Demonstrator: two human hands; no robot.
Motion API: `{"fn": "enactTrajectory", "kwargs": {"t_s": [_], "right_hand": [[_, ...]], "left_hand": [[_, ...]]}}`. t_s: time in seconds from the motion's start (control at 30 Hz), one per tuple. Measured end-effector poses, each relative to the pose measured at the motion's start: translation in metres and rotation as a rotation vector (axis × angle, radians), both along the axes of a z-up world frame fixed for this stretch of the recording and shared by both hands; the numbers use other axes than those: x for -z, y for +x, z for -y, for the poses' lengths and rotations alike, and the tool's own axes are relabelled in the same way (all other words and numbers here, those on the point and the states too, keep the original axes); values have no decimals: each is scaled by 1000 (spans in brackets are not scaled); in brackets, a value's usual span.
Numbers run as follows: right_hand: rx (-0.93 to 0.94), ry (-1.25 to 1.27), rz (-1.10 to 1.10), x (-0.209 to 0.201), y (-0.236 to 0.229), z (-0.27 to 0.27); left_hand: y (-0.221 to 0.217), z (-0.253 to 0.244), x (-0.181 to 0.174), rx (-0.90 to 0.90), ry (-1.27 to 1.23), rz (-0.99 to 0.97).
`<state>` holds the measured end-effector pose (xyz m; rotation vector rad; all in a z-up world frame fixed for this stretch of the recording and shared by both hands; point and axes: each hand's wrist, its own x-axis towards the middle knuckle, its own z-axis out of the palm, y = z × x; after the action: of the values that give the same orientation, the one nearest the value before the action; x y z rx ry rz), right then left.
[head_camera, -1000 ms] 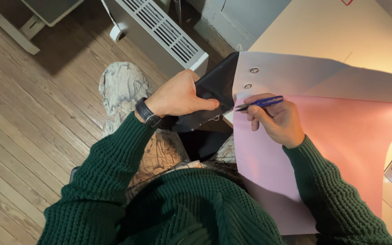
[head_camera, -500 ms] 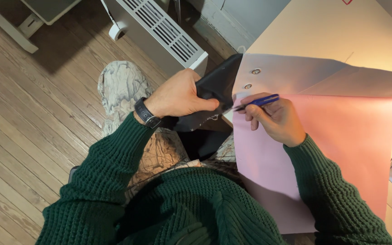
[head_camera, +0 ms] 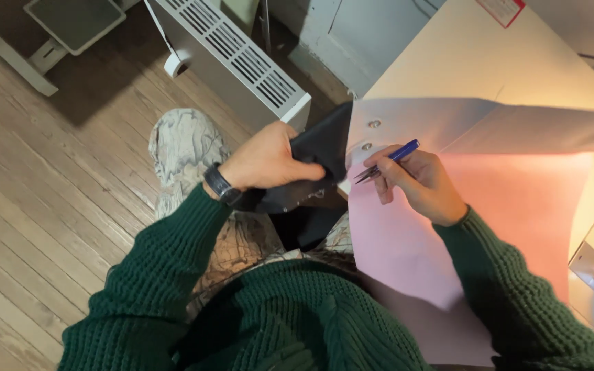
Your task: Trimming the edges of a material piece using small thread snips in a workshop setting.
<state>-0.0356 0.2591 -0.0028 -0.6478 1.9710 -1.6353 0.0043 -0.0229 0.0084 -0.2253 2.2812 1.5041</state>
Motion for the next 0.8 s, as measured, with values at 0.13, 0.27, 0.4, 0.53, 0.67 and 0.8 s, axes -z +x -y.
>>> {"fn": "enactTrajectory", "kwargs": {"t_s": [0.13,0.27,0.4,0.53,0.67,0.8], "right_hand": [[61,-114,-42,12,8,12],[8,-105,-194,24,3,12],[-31,-247,-181,31,2,17],[24,-222,-140,39,4,9],[68,-180,-102,40,2,8],[95,-170,-70,37,1,11]], "left_hand": [[9,6,-4,15,-14,-5],[22,25,-18,69,-7,-391],[9,25,-26,37,-204,-60],[15,25,-20,45,-276,-56],[12,25,-24,31,-279,-96],[10,25,-27,59,-299,-118]]}}
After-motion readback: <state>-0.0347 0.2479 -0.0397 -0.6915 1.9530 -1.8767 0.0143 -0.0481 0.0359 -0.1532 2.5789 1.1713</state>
